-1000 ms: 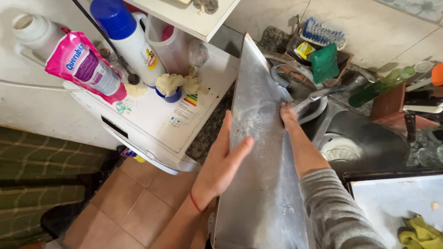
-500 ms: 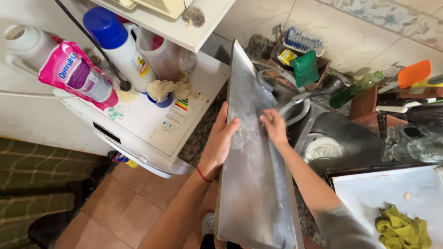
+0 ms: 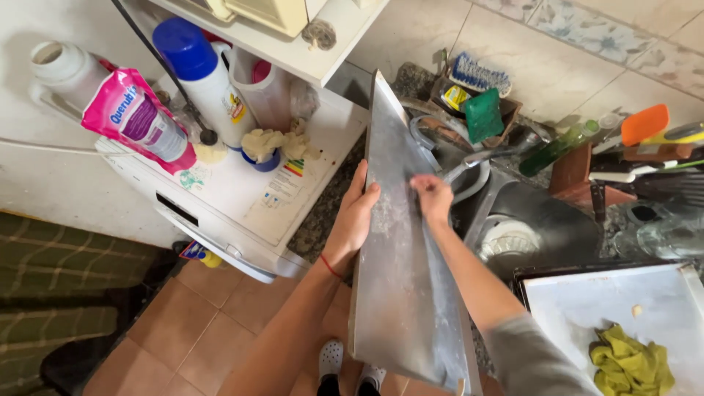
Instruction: Cleaning a metal baking tray with a yellow cloth in a kitchen.
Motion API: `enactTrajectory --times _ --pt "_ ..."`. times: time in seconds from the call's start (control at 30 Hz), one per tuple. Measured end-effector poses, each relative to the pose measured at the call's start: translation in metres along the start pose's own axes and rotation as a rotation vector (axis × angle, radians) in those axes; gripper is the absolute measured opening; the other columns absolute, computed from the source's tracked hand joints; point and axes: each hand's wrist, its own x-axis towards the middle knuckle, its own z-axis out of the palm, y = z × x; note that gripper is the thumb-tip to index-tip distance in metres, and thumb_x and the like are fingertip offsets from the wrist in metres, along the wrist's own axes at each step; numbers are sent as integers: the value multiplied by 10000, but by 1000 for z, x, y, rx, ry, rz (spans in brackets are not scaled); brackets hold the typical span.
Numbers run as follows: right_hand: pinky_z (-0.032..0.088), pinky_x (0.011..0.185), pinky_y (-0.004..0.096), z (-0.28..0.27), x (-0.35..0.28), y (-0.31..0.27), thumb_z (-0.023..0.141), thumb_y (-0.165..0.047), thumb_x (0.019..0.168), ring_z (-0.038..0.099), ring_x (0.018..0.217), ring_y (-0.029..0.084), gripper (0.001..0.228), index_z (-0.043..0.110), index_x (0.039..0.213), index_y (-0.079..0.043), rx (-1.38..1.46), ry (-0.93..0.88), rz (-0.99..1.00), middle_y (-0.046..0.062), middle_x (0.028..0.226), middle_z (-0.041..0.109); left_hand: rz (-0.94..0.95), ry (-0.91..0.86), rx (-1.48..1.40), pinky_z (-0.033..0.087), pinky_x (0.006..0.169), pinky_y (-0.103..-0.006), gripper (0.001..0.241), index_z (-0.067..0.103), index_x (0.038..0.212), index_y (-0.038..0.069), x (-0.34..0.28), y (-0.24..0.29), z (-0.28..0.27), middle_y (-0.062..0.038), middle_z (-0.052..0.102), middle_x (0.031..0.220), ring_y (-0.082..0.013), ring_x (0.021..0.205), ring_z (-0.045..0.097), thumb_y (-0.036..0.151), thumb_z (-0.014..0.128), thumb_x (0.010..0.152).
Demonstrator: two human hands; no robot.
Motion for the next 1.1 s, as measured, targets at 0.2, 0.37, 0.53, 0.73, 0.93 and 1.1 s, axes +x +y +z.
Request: enactTrajectory --times 0.2,0.37,0.53,0.73,0.93,1.1 --pt "501 691 246 -2 -74 -112 771 -93 888 620 734 52 164 791 1043 -43 77 -41 -6 20 866 765 48 2 67 173 1246 -309 674 189 1599 -68 9 -17 -7 -162 230 1700 -197 1557 210 184 496 1055" --pt "517 739 251 -15 -71 -70 789 -100 881 630 778 58 203 785 1072 -32 110 -62 -50 43 884 749 14 31 113 165 1244 -315 692 188 1592 -55 25 -31 -11 -159 190 1706 -211 1569 172 254 492 1053" --pt "543 730 249 7 -1 -10 815 -131 828 668 743 73 218 794 1029 -51 -94 176 225 34 853 774 17 52 159 163 1245 -324 709 206 1591 -59 30 -18 6 -163 197 1702 -226 1573 171 324 478 1060" --pt "547 811 263 -18 -124 -198 728 -89 932 673 875 85 166 765 1071 -5 76 -132 -165 68 964 768 30 32 261 171 1258 -321 699 218 1597 -62 38 -18 2 -169 216 1698 -234 1582 188 388 392 1092" --pt "546 737 280 -8 -104 -185 761 -114 888 687 810 96 187 779 1045 -14 -66 -74 -218 82 940 772 -35 44 127 216 1241 -330 728 232 1593 -42 25 -6 3 -160 255 1691 -231 1561 244 472 334 1087" --pt "547 717 275 56 40 -118 766 -124 884 687 747 113 193 782 1058 -42 -18 15 -149 84 862 780 -18 33 140 228 1235 -329 722 237 1592 -42 34 -8 3 -163 273 1683 -230 1550 265 460 352 1087"
